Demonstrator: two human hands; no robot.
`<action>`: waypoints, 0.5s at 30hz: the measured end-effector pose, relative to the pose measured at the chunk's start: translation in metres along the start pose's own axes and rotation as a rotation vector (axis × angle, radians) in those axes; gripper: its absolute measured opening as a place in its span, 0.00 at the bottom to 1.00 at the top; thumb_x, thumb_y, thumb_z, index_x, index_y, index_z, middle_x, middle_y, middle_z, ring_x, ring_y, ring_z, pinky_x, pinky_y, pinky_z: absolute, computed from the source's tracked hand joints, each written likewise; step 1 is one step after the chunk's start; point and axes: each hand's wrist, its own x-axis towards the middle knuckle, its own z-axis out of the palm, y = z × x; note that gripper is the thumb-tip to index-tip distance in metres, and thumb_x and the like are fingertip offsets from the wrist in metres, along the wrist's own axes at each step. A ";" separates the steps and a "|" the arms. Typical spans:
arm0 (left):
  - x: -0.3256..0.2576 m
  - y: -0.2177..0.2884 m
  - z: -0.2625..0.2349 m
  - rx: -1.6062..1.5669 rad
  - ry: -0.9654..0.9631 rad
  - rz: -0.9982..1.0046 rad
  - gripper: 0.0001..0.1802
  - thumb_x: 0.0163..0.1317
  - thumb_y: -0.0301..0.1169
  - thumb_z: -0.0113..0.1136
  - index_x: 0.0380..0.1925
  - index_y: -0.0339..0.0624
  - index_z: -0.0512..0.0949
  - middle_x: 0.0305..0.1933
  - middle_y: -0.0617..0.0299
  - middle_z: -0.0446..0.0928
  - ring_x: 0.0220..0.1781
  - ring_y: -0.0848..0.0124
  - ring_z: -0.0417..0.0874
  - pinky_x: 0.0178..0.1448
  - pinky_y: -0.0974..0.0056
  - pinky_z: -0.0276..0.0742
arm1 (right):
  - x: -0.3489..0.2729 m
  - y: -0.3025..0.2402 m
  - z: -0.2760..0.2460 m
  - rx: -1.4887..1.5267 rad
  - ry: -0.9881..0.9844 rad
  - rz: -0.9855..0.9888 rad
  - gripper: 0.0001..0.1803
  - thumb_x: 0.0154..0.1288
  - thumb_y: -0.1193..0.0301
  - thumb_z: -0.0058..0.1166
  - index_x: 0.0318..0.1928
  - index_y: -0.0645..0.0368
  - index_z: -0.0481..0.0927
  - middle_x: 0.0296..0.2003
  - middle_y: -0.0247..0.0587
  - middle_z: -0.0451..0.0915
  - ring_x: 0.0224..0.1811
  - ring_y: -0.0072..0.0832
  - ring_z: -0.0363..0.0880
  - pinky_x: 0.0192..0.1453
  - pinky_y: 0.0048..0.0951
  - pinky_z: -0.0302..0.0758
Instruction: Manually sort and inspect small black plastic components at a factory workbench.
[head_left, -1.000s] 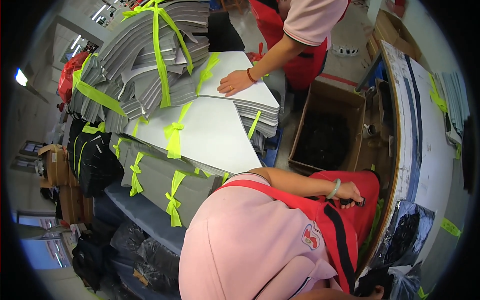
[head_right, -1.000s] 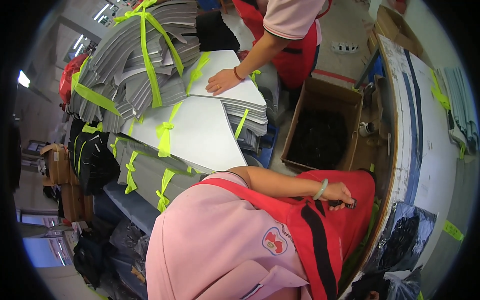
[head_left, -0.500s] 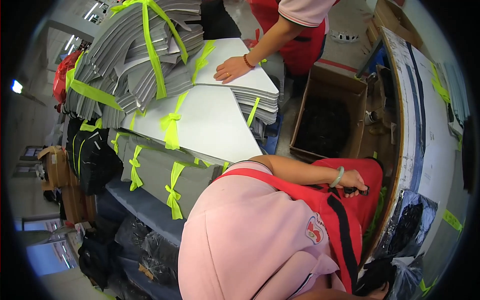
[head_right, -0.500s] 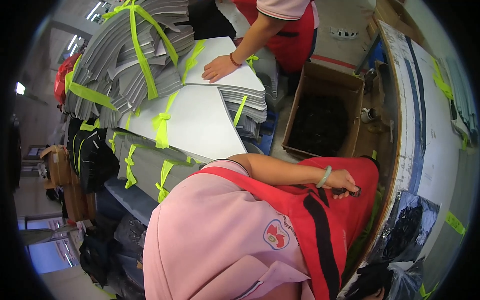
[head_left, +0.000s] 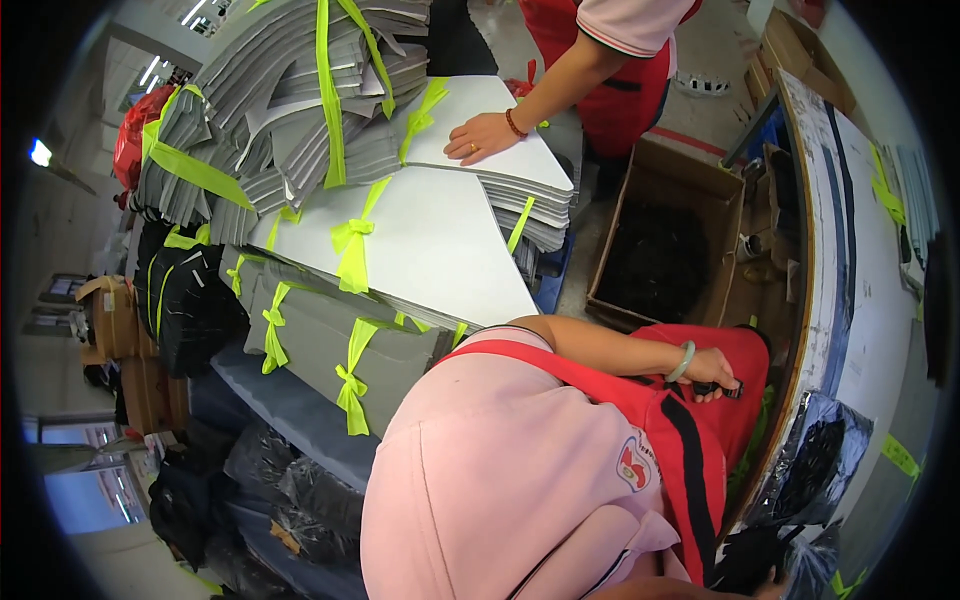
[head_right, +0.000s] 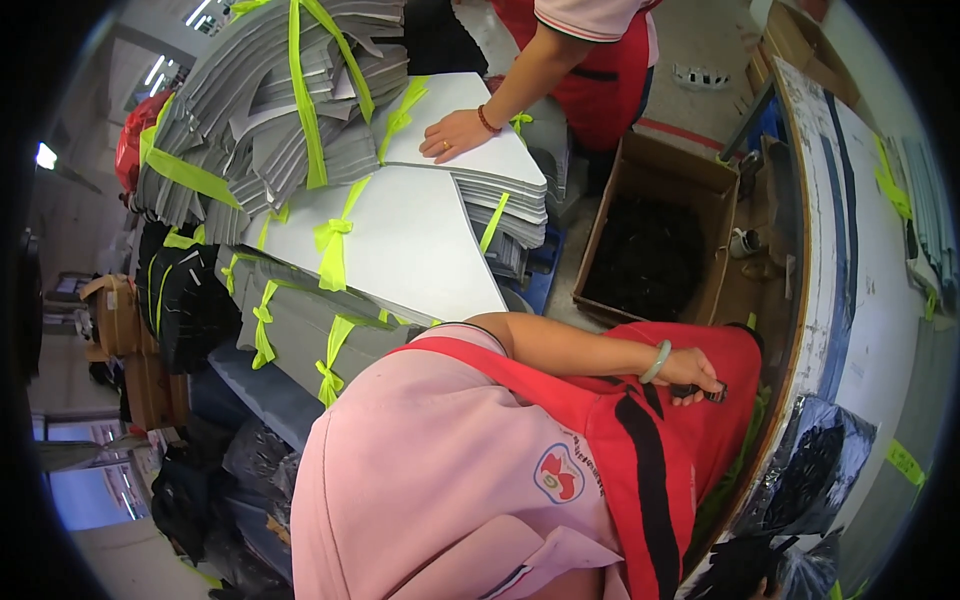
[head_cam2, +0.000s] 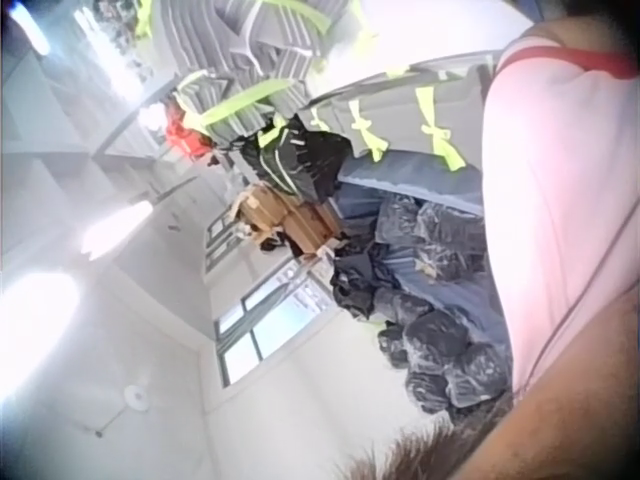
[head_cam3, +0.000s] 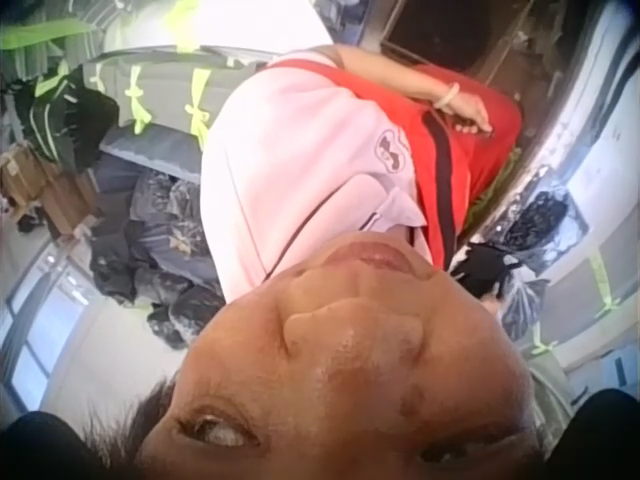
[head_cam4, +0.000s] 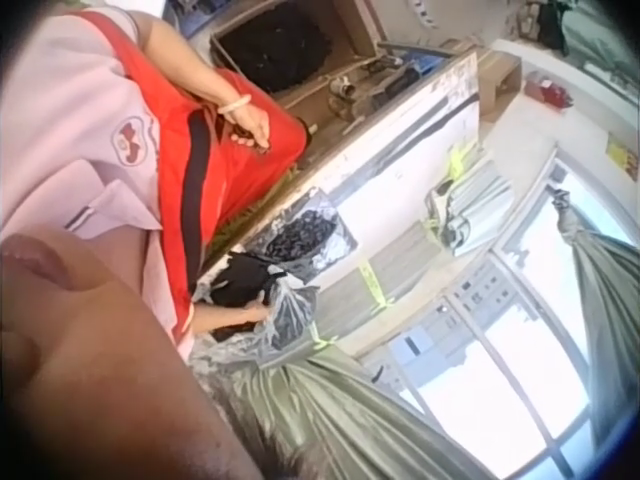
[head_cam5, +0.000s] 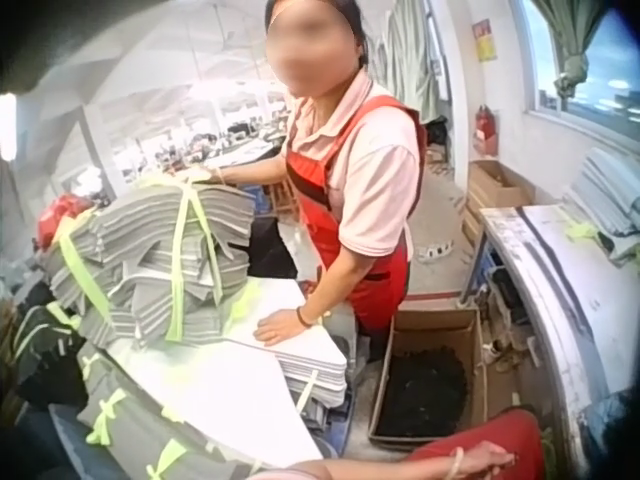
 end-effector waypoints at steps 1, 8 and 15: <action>-0.002 0.002 0.002 0.027 0.009 -0.001 0.13 0.65 0.35 0.59 0.32 0.35 0.78 0.21 0.58 0.77 0.17 0.70 0.78 0.18 0.66 0.75 | 0.001 0.002 -0.002 -0.004 -0.045 0.095 0.20 0.57 0.55 0.65 0.39 0.60 0.86 0.36 0.53 0.84 0.36 0.45 0.82 0.48 0.42 0.76; -0.003 0.004 0.007 0.108 0.005 0.066 0.13 0.65 0.35 0.58 0.35 0.33 0.80 0.24 0.59 0.78 0.18 0.73 0.77 0.18 0.69 0.73 | -0.002 -0.043 -0.072 0.895 0.362 0.026 0.19 0.54 0.63 0.67 0.36 0.69 0.83 0.35 0.57 0.83 0.35 0.47 0.81 0.43 0.43 0.76; -0.002 0.021 0.066 0.167 -0.018 0.196 0.14 0.64 0.34 0.59 0.37 0.30 0.80 0.23 0.58 0.78 0.16 0.73 0.77 0.16 0.69 0.71 | -0.087 -0.313 0.004 1.329 -0.330 -0.345 0.07 0.66 0.73 0.54 0.42 0.62 0.77 0.33 0.34 0.77 0.35 0.22 0.73 0.43 0.22 0.70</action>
